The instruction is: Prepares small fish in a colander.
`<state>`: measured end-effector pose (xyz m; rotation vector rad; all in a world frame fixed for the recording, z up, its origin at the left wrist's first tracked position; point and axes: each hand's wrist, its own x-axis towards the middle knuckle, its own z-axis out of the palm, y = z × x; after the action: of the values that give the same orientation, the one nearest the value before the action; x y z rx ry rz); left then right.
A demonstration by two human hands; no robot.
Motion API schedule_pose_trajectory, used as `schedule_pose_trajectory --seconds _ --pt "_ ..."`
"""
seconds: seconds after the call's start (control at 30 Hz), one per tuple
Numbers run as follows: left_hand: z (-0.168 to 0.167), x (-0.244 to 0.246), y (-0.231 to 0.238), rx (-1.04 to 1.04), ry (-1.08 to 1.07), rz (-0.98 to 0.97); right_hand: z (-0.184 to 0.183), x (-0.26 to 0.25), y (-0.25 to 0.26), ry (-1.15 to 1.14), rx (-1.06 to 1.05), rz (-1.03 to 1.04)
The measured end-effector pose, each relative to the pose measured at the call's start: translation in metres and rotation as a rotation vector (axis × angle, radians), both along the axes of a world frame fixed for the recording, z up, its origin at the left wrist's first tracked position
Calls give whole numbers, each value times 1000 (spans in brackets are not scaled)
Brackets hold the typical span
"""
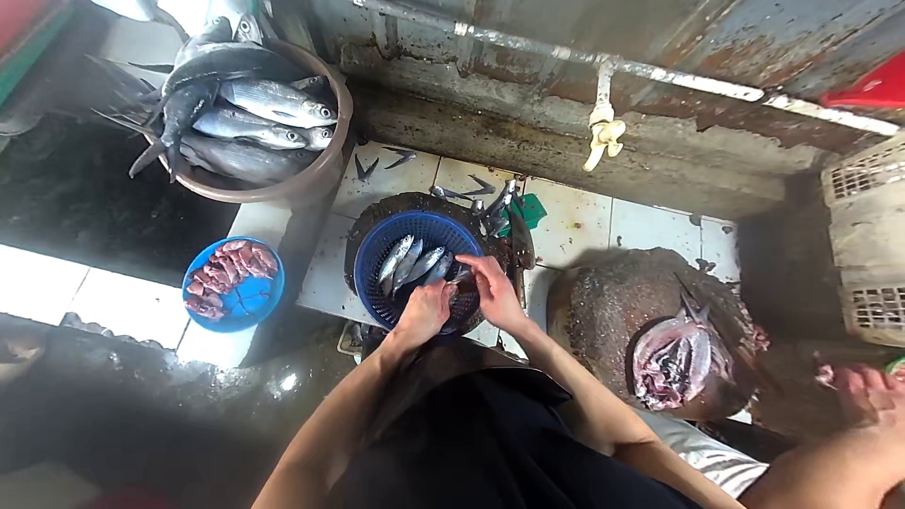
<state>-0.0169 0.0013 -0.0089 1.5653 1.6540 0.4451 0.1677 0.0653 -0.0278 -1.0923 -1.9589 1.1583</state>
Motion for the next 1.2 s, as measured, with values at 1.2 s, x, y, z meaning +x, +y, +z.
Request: schedule_pose_trajectory --seconds 1.2 --pt "-33 -9 15 -234 9 -179 -38 88 41 -463 -236 -310"
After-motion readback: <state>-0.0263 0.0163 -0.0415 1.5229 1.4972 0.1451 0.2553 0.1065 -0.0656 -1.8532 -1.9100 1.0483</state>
